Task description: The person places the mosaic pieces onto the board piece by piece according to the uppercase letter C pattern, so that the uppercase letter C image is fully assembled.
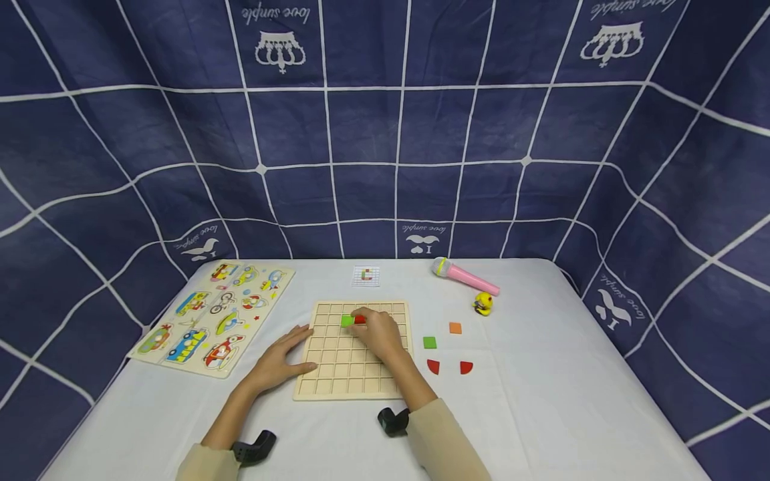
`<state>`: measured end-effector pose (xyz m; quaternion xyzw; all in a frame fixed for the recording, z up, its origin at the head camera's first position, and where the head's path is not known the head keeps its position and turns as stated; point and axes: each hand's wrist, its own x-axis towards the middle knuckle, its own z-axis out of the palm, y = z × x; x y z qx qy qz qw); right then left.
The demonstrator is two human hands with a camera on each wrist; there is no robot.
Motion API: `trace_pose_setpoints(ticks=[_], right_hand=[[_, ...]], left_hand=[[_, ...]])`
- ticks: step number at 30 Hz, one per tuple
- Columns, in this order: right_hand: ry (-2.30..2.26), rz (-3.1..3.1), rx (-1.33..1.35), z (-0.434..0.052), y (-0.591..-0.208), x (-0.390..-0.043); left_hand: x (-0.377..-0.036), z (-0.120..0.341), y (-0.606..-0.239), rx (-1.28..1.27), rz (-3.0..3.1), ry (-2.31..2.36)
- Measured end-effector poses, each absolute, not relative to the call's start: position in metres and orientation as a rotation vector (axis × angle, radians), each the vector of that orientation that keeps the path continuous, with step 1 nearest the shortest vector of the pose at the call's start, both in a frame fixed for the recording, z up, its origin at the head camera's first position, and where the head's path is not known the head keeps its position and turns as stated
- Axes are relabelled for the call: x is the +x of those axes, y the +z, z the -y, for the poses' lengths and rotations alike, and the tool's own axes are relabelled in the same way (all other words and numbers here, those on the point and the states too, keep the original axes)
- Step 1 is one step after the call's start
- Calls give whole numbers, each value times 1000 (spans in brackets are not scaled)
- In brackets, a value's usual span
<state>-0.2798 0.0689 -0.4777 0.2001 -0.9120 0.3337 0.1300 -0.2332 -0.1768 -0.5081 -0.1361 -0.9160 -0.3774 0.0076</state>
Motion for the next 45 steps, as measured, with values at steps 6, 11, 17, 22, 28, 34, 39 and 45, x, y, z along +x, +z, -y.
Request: trace_pose_setpoints(ticks=[6,11,17,22,28,34,39,45], right_hand=[[952,2708,629,-65,-485,-280],[929,2723,639,-64,-490,-282],[970,2764,615,-65,-496,-283],[946,2737,623,-65,-498,-284],[1006,2704,639,-69,-495,-284],[1033,2701,619,-88,-486,-278],[1069,2692,617,-114,-478,-273],[1025,2704,548,-155,-472,-268]], left_hand=[[-232,176,-507,-425,2861,-1190],[-233,176,-507,-423,2864,-1176],[-233,177,-509,-424,2870,-1184],[-233,177,-510,-428,2864,-1179],[-233,177,-508,-430,2864,-1170],[-232,175,-505,-420,2873,-1177],[-232,176,-505,-425,2869,-1166],[-234,177,-507,-433,2876,-1141]])
